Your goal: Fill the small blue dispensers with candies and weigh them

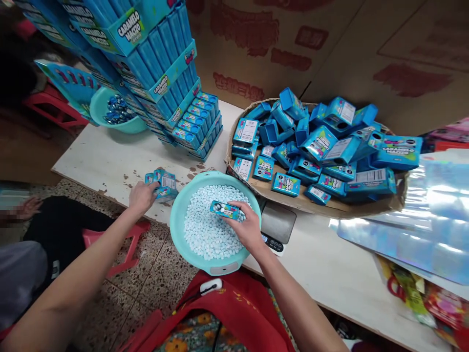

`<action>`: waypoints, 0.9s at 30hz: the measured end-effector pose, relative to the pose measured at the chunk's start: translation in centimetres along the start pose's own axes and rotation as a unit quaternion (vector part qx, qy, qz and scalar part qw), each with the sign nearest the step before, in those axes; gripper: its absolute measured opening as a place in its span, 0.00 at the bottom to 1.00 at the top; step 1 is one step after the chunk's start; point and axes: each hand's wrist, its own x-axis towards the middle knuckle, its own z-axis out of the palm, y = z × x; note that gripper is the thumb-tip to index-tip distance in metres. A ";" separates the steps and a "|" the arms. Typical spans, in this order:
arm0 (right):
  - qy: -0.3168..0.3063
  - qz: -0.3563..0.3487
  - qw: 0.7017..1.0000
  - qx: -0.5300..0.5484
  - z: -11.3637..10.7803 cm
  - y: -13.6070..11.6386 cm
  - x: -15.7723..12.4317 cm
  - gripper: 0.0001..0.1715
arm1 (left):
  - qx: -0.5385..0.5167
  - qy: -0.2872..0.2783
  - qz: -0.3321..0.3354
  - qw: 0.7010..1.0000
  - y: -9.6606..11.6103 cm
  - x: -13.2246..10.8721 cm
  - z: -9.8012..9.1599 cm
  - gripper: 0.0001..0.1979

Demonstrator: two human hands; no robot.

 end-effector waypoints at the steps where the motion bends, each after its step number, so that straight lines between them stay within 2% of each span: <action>1: -0.002 -0.013 1.000 -0.007 0.1 -0.2 0.2 0.20 | -0.006 0.009 -0.005 1.000 -0.1 -0.1 0.2 0.18; 4: -0.014 -0.040 0.999 -0.028 0.1 -0.4 0.7 0.19 | -0.046 0.020 -0.051 0.997 -1.6 0.1 0.8 0.18; 7: -0.033 -0.040 0.998 -0.043 -0.1 -0.3 1.2 0.17 | -0.083 0.023 -0.135 0.987 -4.9 1.5 1.2 0.19; 12: -0.022 0.005 1.000 -0.020 0.4 -0.1 2.1 0.19 | -0.102 0.054 -0.241 0.964 -12.4 6.8 1.1 0.20; 15: -0.018 0.055 0.998 0.007 1.2 -0.2 2.5 0.21 | -0.107 0.024 -0.271 0.956 -16.1 10.4 1.1 0.21; 17: -0.014 0.069 0.997 0.026 1.8 -0.1 2.8 0.23 | -0.110 0.005 -0.277 0.955 -17.7 12.1 1.2 0.22; 21: -0.026 0.025 0.999 -0.012 2.3 0.2 3.3 0.19 | -0.103 -0.014 -0.214 0.971 -19.2 13.6 1.4 0.25; 24: -0.031 0.011 0.999 -0.017 2.1 0.1 3.3 0.18 | -0.084 -0.018 -0.176 0.981 -19.1 13.2 1.0 0.24; 27: -0.032 -0.006 0.999 0.000 2.0 -0.4 3.0 0.19 | -0.069 0.014 -0.168 0.983 -18.5 12.2 0.4 0.22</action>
